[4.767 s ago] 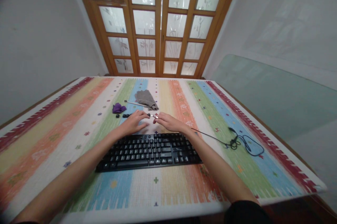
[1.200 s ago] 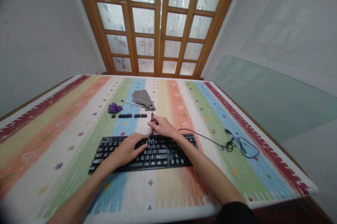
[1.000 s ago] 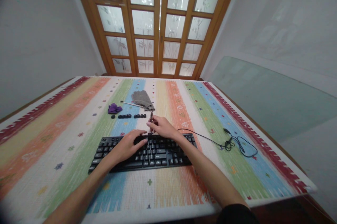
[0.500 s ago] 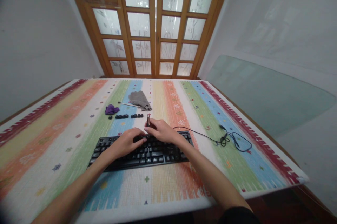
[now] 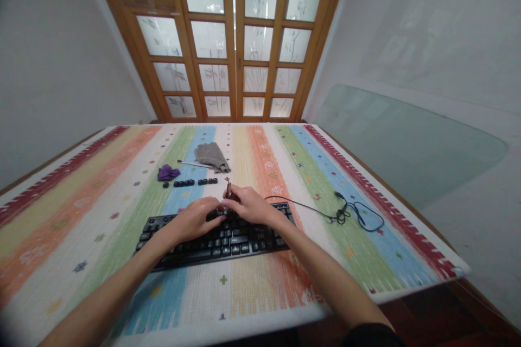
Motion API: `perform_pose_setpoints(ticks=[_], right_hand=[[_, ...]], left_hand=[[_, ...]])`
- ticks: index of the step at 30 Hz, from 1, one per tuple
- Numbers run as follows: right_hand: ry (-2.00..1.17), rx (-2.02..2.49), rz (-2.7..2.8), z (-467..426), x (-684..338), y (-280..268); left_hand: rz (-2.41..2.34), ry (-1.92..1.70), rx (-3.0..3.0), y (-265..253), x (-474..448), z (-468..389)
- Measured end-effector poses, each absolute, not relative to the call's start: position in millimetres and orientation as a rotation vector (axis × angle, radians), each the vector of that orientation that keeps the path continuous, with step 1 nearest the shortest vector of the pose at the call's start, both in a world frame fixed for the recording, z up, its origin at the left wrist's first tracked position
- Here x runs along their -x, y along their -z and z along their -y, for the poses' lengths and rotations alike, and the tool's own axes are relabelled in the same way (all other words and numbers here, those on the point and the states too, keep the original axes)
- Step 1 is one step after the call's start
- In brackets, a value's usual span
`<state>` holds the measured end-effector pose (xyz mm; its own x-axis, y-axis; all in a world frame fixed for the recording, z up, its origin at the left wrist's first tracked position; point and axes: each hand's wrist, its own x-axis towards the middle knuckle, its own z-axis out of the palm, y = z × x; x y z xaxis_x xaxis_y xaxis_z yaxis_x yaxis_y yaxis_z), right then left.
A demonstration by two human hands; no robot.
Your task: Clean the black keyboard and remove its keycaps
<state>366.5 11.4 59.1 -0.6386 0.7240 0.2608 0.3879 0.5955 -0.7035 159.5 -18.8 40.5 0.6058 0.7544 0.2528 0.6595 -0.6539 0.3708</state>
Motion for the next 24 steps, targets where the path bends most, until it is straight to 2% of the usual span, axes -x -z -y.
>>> perform_pose_setpoints(ticks=[13,24], right_hand=[[-1.069,0.913,1.898,-15.9,-366.1,-54.5],[-0.985,0.953,1.817,-19.3,-364.7,-54.2]], left_hand=[[-1.156,-0.676,-2.486,-63.4,-148.5,-3.4],[-1.031,-0.636,-2.689,-71.4,-150.7,-27.8]])
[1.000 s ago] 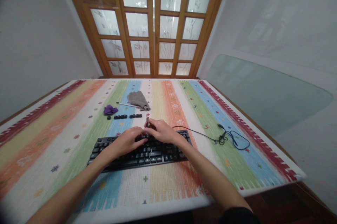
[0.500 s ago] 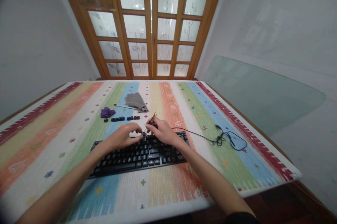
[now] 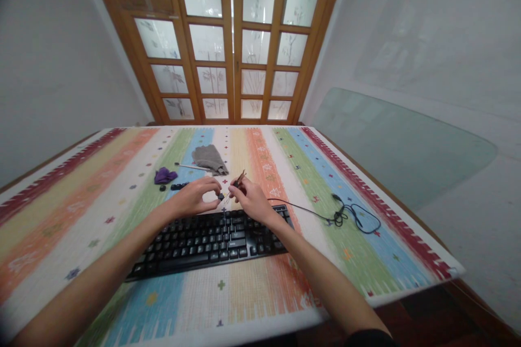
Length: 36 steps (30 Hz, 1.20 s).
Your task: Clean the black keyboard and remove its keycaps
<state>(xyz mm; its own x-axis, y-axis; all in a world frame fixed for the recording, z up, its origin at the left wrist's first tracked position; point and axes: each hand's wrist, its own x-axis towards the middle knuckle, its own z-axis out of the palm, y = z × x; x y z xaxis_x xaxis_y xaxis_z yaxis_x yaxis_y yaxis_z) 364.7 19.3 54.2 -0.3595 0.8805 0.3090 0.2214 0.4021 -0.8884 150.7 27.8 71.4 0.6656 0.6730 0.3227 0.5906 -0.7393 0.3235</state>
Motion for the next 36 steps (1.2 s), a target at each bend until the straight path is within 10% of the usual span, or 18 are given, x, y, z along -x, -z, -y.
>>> perform_pose_setpoints(ticks=[16,36], right_hand=[[-0.956,1.007,1.837,-11.9,-385.2,-50.5],[-1.001,1.035,1.833,-8.7,-390.0,-38.9]], left_hand=[[-1.299,0.237,-3.164,-56.2,-180.2,-108.4],[-1.273,0.094,-3.077,-33.3,-173.0,-124.6]])
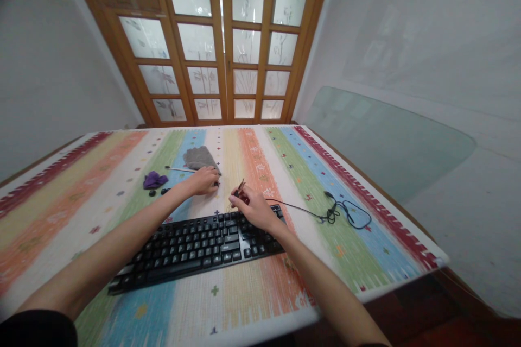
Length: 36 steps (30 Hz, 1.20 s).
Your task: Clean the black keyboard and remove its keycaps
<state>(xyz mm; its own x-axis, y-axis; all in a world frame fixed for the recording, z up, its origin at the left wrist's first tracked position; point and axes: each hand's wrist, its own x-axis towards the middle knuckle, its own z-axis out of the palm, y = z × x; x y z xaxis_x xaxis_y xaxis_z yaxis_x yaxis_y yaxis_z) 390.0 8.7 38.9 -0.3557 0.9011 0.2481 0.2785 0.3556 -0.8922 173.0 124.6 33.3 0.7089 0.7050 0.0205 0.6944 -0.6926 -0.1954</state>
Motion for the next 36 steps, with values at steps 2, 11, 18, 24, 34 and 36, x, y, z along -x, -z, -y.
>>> perform_pose_setpoints(ticks=[2,11,18,24,34,36], right_hand=[[-1.002,1.039,1.848,-8.0,-388.0,-39.1],[-0.937,1.085,1.926,-6.0,-385.8,-41.0],[-0.91,1.109,1.973,-6.6,-384.1,-36.1],[-0.931,1.105,1.929,-6.6,-382.5,-30.5],[-1.095,1.182,1.677,-20.3,-378.8,-7.2],[-1.156,1.181,1.65,-23.4,-377.5,-6.8]], left_hand=[[1.128,-0.074,2.728,-32.6,-173.3,-124.8],[1.132,-0.013,2.737,-27.5,-174.9,-126.5],[1.083,0.203,2.751,-37.8,-167.7,-105.2],[1.177,0.343,2.903,-38.5,-154.6,-48.2],[1.477,0.796,2.986,-5.5,-148.0,28.1],[1.486,0.811,2.959,-0.7,-149.3,31.3]])
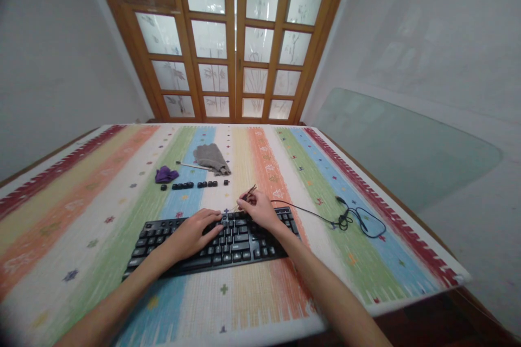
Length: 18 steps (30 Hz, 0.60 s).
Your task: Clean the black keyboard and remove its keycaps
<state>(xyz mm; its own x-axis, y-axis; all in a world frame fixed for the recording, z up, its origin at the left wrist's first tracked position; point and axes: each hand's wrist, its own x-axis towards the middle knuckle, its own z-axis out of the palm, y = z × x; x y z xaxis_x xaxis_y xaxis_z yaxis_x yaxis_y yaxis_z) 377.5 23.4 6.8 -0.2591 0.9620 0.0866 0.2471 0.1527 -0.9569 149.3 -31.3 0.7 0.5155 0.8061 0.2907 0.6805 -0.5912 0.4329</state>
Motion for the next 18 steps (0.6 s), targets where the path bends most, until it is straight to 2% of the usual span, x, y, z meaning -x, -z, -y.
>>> perform_pose_setpoints(ticks=[7,18], right_hand=[[-1.02,1.19,1.779,-16.2,-371.0,-13.0],[-0.541,1.032,2.271,6.5,-343.5,-32.5]], left_hand=[[-1.262,-0.68,-2.501,-0.2,-150.4,32.6],[-1.262,-0.68,-2.485,-0.3,-151.2,33.3]])
